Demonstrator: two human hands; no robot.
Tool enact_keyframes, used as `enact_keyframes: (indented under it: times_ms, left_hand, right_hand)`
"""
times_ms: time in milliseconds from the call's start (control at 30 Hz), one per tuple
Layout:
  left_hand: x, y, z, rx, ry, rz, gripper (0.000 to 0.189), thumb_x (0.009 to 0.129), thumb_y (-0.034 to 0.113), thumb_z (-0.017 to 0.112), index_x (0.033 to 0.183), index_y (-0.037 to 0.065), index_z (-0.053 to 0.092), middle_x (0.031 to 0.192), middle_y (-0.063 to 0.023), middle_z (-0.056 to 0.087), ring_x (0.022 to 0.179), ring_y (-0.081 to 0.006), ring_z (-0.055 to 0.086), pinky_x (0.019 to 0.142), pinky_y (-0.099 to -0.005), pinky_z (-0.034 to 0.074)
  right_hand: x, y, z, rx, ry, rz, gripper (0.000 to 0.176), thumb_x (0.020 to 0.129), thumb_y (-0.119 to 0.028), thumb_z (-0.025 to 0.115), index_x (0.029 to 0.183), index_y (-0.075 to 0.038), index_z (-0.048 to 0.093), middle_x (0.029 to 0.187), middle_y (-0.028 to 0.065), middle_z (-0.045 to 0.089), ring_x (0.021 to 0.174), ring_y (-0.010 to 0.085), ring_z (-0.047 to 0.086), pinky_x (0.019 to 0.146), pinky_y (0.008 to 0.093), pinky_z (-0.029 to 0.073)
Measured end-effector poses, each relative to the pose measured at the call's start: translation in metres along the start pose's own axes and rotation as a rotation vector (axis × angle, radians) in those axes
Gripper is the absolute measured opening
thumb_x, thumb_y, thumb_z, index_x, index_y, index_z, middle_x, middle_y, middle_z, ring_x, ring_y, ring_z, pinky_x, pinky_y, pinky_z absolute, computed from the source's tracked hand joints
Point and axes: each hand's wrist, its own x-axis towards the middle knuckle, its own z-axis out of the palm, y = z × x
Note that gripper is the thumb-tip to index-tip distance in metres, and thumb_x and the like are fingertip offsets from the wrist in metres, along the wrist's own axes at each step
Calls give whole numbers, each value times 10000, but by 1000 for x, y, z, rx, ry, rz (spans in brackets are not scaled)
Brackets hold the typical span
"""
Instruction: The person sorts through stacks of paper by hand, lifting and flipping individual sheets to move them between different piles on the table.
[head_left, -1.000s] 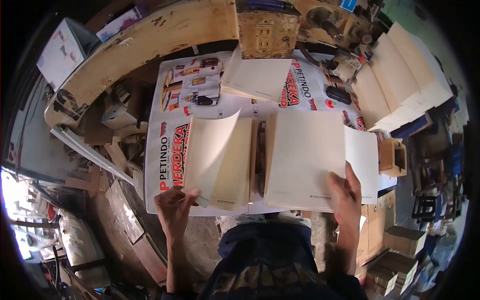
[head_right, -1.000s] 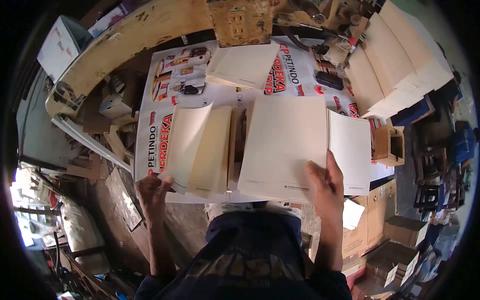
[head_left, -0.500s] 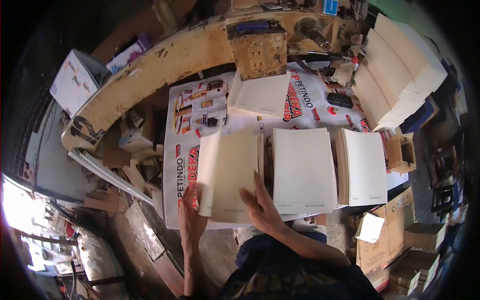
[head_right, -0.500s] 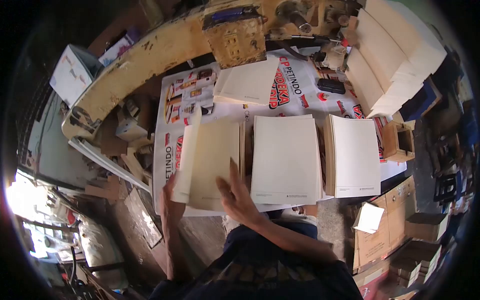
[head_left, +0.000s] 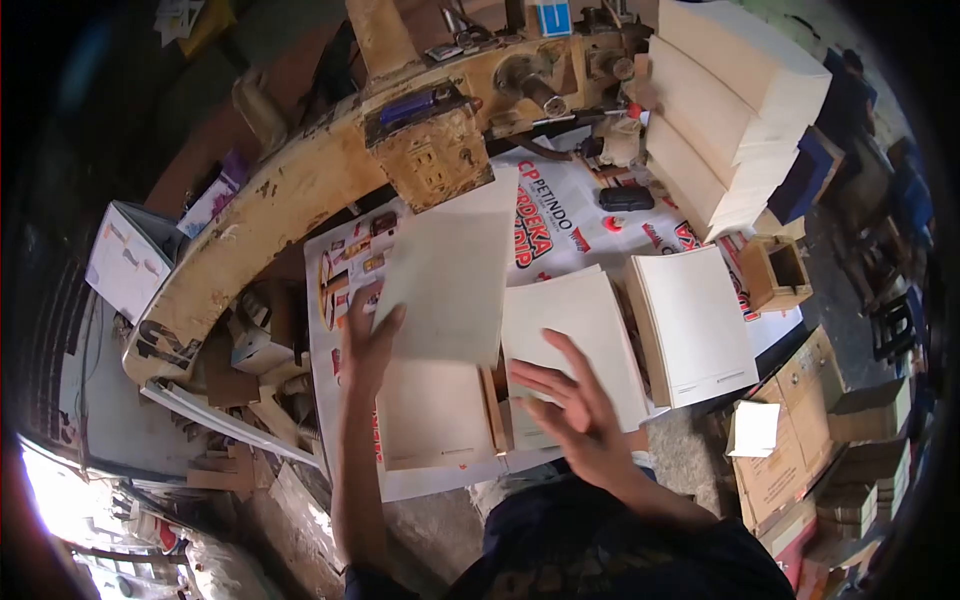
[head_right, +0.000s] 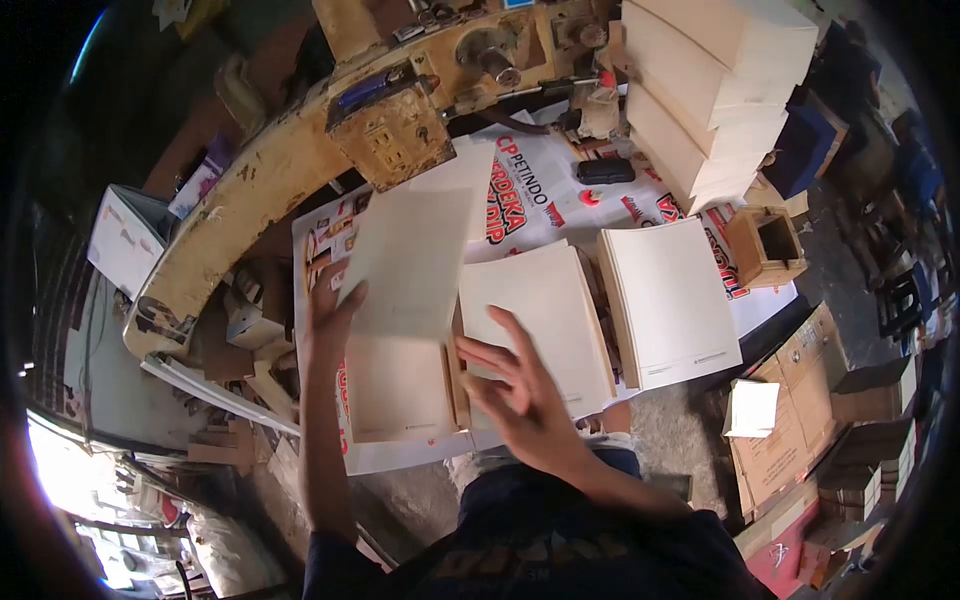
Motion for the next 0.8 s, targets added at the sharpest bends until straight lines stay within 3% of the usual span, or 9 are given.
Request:
enact_keyframes:
  times_ms: [133,200,333,400,533,667,700,767,800]
  left_hand:
    - [110,-85,42,-72,15,7,417,858,73,688,1237,17,522,1094,-100,619,967,-152,559,832,-314,461]
    - [161,-127,51,171,200,-3,520,814,147,732,1264,13,508,1080,-139,635,947,-223,600,821,-358,476]
    - [199,-154,65,466,177,212,613,780,191,745,1320,70,482,1172,-195,584,1054,-322,565,885,-462,437]
    - [167,-116,86,1042,418,-173,649,783,199,733,1367,149,453,1286,-214,489,1190,-406,446,945,-562,359]
    - [165,-128,81,1134,472,-235,816,817,408,708,1473,174,283,1397,-241,377,1315,-474,291,1050,-672,222]
    - [91,-53,108,1155,157,-11,636,905,437,594,1390,75,396,1484,-228,327,1377,-474,224,1037,-684,225]
    - [58,-20,118,1100,-18,78,568,902,349,619,1373,90,434,1429,-222,419,1346,-423,330,1061,-602,272]
    - [4,21,140,685,-301,375,370,856,175,688,1202,84,594,1144,-144,644,1020,-305,632,907,-419,477]
    - [-29,44,158,566,-399,263,195,824,87,705,1011,78,648,1069,-133,662,943,-317,651,812,-424,509]
  right_hand:
    - [-32,-24,-43,-168,198,-62,534,964,-44,559,1441,-55,320,1320,208,541,1244,248,530,984,344,432]
    - [-50,-41,-61,-210,264,-52,466,963,-53,561,1393,-38,381,1267,188,578,1194,234,562,951,336,455]
    - [-79,-57,-97,-349,444,-122,323,962,-101,583,1261,-2,512,1109,137,662,1052,190,628,865,316,497]
    - [-88,-63,-112,-398,578,-162,336,932,-108,634,1232,1,529,1066,122,673,993,162,634,849,292,488]
    - [-80,-74,-145,-897,868,-181,289,908,-127,662,1158,6,604,1072,101,676,1009,196,634,883,321,479]
    - [-74,-68,-189,-1485,907,-185,405,842,-110,690,1226,-18,598,1252,201,573,1199,370,508,1005,444,422]
    - [-76,-62,-201,-1487,925,-166,405,842,-110,690,1226,-18,598,1252,201,573,1199,370,508,1005,444,422]
    - [-83,-49,-218,-1560,884,-105,425,847,-110,681,1251,-19,587,1306,211,534,1244,393,460,1032,470,397]
    - [-83,-47,-218,-1556,883,-84,425,847,-110,681,1251,-19,587,1306,211,534,1244,393,460,1032,470,397]
